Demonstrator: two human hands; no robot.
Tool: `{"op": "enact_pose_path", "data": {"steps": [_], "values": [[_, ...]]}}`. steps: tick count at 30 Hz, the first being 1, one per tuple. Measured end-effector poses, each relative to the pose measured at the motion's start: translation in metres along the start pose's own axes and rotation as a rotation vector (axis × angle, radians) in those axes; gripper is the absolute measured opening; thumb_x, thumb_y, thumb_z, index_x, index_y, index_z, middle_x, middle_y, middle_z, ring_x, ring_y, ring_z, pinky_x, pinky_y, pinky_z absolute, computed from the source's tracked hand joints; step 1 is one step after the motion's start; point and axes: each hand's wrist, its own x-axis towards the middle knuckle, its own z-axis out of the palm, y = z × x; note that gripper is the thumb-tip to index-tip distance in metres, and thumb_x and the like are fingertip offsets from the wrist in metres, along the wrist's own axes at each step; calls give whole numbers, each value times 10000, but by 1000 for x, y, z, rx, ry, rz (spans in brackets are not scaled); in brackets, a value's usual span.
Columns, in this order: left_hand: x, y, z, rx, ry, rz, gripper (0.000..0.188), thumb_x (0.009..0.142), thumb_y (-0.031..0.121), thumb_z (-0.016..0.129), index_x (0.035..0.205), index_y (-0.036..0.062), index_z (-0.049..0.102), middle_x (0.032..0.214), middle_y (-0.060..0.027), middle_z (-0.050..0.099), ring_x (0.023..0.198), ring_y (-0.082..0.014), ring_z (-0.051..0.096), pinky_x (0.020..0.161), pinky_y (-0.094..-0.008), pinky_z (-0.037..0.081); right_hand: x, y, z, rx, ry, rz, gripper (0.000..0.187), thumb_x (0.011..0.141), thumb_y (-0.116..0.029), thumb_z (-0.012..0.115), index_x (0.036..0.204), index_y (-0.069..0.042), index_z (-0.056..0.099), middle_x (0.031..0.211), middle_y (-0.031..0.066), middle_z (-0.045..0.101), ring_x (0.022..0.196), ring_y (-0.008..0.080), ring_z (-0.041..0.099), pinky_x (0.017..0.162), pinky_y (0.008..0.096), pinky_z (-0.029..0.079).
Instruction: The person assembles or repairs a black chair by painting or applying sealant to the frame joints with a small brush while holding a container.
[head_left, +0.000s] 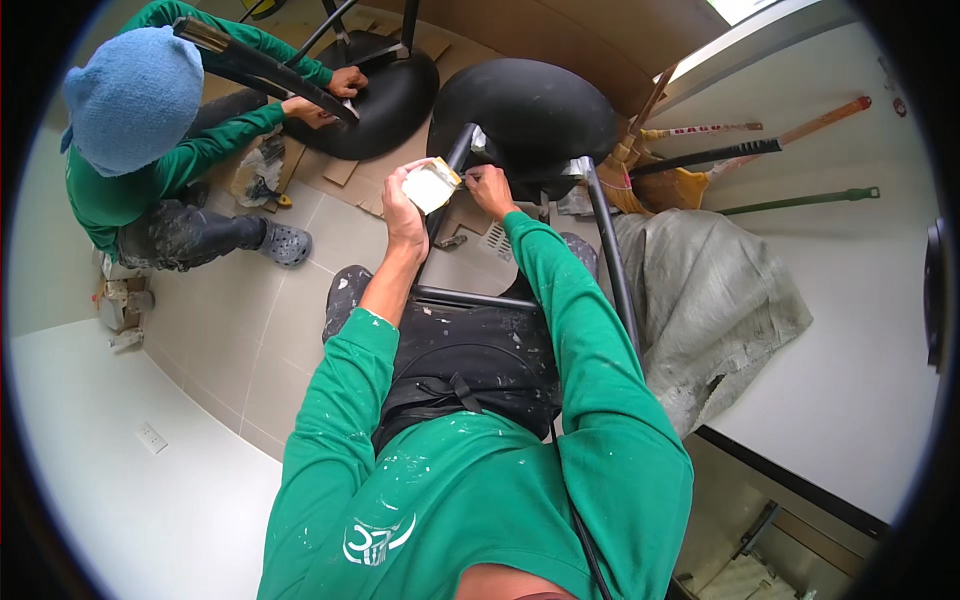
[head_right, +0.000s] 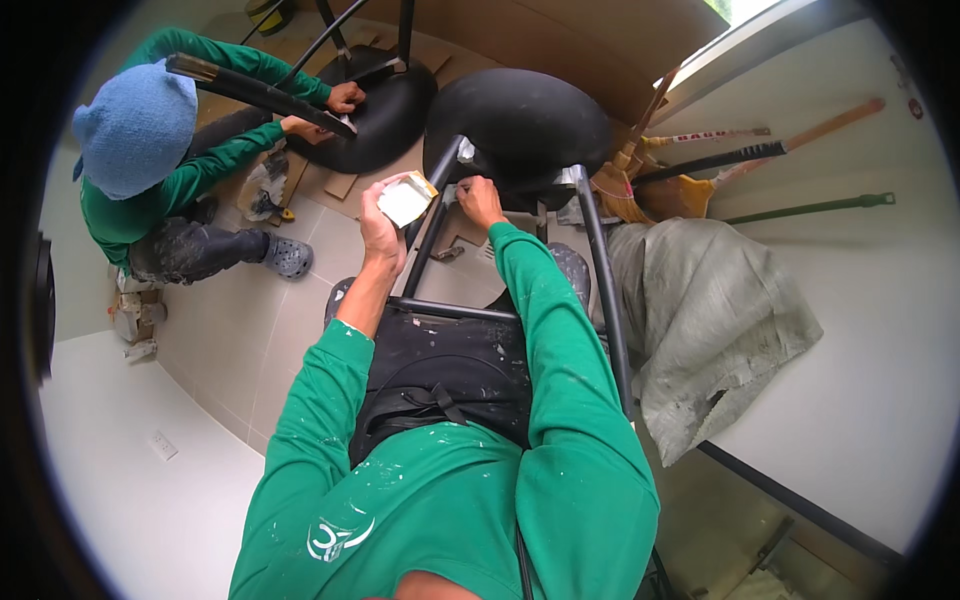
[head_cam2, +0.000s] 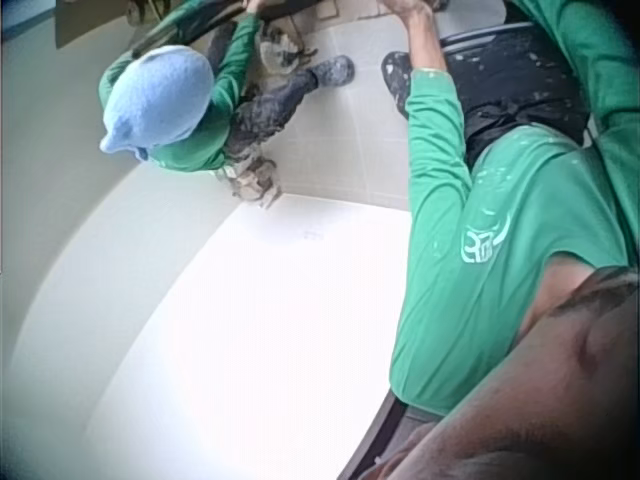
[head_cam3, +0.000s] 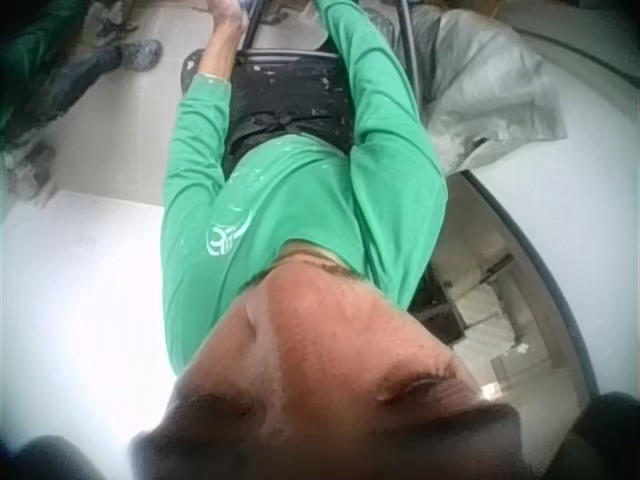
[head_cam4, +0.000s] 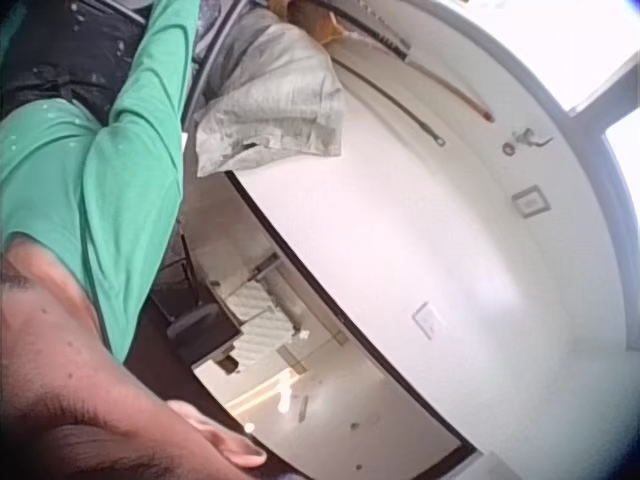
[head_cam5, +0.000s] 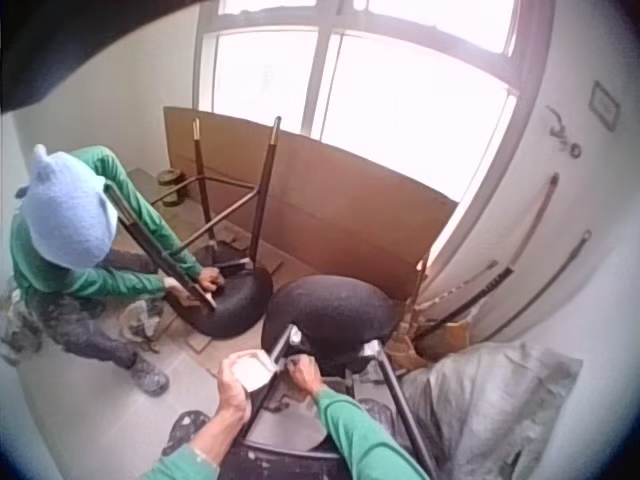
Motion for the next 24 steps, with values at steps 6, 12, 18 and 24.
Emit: {"op": "enact_pose_path", "data": {"steps": [6, 12, 18, 24], "values": [[-2, 3, 2, 2, -13, -2, 490, 1051, 311, 337, 1161, -22, 679, 1027, -104, 720, 908, -175, 696, 814, -306, 564, -1, -1, -4, -2, -56, -19, 270, 848, -216, 684, 1013, -28, 785, 941, 243, 731, 914, 416, 716, 868, 446, 571], [1, 1, -8, 21, 14, 28, 484, 1046, 308, 349, 1153, -26, 682, 1028, -108, 718, 907, -178, 696, 812, -307, 563, -4, -12, -6, 24, -63, -39, 256, 828, -206, 677, 973, -27, 790, 903, 243, 728, 895, 425, 713, 862, 444, 574], [-1, 2, 0, 18, 4, 29, 490, 1044, 307, 349, 1148, -31, 689, 1018, -120, 722, 908, -187, 701, 821, -313, 565, -8, -11, -34, 110, -222, 24, 256, 803, -196, 673, 934, -9, 789, 806, 218, 736, 789, 341, 745, 800, 397, 594], [3, -1, -8, 24, -43, 9, 504, 1043, 318, 337, 1153, -19, 695, 1016, -115, 726, 909, -194, 706, 832, -313, 570, -28, -46, -146, 177, -304, 37, 237, 860, -187, 684, 951, 11, 776, 713, 123, 727, 665, 163, 707, 677, 313, 577]]}}
